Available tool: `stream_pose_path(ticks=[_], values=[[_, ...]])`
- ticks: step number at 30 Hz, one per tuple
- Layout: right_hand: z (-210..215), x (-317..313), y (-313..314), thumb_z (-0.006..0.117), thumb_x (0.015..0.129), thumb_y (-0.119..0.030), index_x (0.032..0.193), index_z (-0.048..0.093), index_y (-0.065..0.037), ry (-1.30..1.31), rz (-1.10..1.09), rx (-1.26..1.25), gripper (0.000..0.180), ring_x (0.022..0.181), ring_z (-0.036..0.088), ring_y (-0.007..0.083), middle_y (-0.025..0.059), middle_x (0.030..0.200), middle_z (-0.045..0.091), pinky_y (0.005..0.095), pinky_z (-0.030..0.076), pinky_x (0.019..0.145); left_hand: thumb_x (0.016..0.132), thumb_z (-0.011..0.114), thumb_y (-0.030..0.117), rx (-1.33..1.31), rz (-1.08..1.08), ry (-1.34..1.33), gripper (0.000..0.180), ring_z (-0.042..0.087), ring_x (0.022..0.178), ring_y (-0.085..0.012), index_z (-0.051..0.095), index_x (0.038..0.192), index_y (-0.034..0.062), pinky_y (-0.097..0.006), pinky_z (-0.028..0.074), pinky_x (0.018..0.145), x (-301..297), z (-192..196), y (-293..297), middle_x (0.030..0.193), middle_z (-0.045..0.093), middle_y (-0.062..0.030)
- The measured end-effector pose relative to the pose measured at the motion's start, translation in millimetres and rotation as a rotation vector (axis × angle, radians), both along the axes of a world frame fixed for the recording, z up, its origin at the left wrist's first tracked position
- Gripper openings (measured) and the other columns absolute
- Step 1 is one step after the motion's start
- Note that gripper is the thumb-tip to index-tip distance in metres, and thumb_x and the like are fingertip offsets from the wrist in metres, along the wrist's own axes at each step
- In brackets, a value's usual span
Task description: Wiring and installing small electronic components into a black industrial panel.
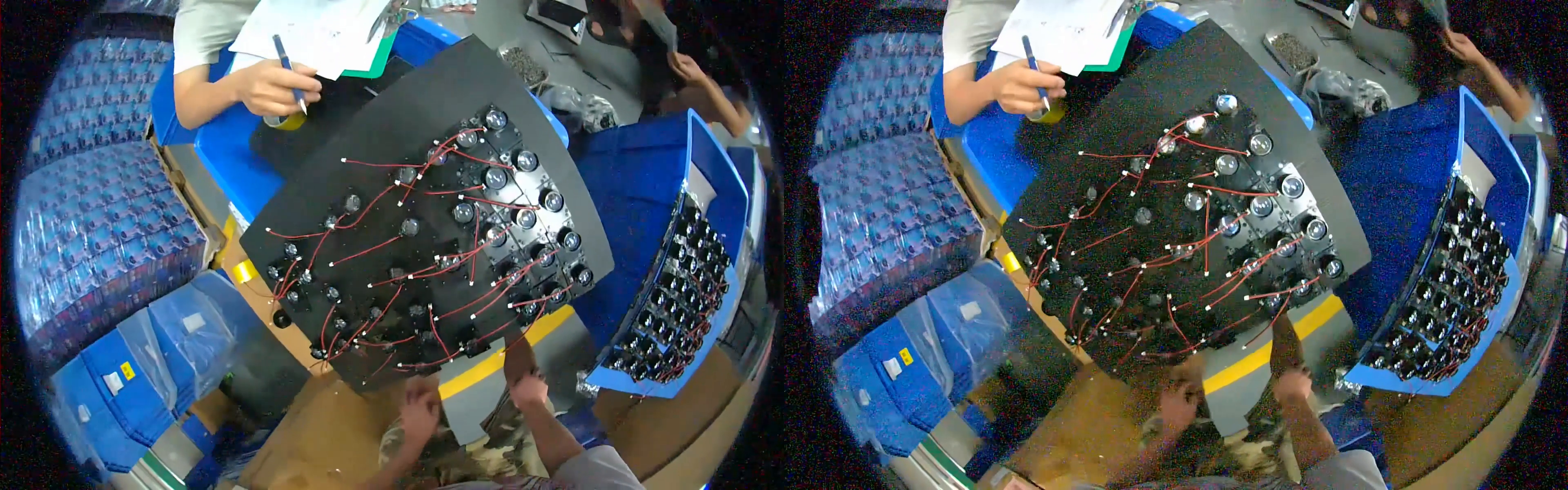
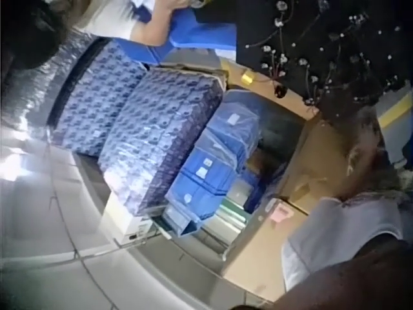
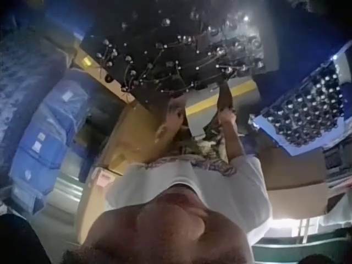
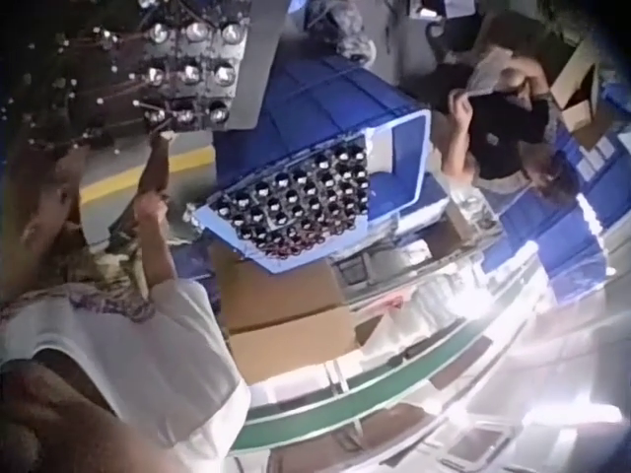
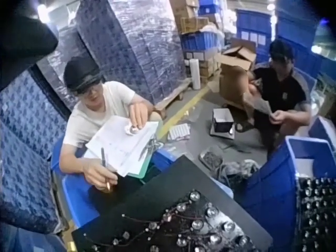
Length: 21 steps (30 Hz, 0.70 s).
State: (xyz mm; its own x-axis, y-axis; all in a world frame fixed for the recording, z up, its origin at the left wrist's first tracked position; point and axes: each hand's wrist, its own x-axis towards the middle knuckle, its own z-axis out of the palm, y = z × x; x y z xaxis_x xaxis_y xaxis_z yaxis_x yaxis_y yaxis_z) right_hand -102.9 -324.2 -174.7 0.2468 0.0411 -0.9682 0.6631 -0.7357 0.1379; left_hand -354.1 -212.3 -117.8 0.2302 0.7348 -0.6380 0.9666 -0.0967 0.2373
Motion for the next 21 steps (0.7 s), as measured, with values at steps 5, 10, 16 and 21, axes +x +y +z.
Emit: stream_pose_path(ticks=[5, 10, 16, 21], values=[[18.2, -19.7, -23.8, 0.059, 0.078, -0.048, 0.125, 0.043, -0.003, -0.097, -0.161, 0.115, 0.067, 0.118, 0.045, 0.0410, 0.0229, 0.136, 0.038, 0.0495, 0.044, 0.093, 0.087, 0.058, 0.025, -0.702, -0.074, -0.212, 0.026, 0.060, 0.095, -0.0324, 0.061, 0.107, 0.0077, -0.042, 0.048, 0.081, 59.4, 93.9, 53.5, 0.099, 0.063, -0.0150], [70.8, -35.0, -37.5, 0.063, 0.076, -0.051, 0.145, 0.014, -0.007, -0.017, -0.037, -0.006, 0.095, 0.121, 0.044, 0.0389, 0.0225, 0.135, 0.039, 0.0593, 0.032, 0.098, 0.087, 0.061, 0.018, -0.495, -0.064, -0.608, 0.021, 0.062, 0.086, -0.0298, 0.063, 0.105, 0.0070, -0.038, 0.048, 0.078, 126.4, 176.9, 176.5, 0.091, 0.065, -0.0119], [44.2, -48.1, -12.3, 0.058, 0.073, -0.068, 0.146, 0.012, -0.003, -0.099, 0.060, -0.160, 0.108, 0.117, 0.047, 0.0380, 0.0246, 0.130, 0.041, 0.0552, 0.036, 0.094, 0.076, 0.068, 0.005, 0.515, -0.219, -0.541, 0.025, 0.051, 0.089, -0.0242, 0.057, 0.099, 0.0057, -0.036, 0.041, 0.081, 184.3, 147.1, 319.0, 0.097, 0.059, -0.0073], [42.5, -38.9, -3.7, 0.056, 0.078, -0.064, 0.147, 0.012, -0.003, -0.112, 0.015, -0.152, 0.102, 0.118, 0.046, 0.0375, 0.0234, 0.137, 0.036, 0.0582, 0.032, 0.097, 0.072, 0.074, 0.013, 0.592, -0.401, -0.392, 0.046, 0.053, 0.100, -0.0241, 0.050, 0.112, 0.0089, -0.040, 0.035, 0.088, 196.5, 121.8, 340.0, 0.100, 0.062, -0.0016]])
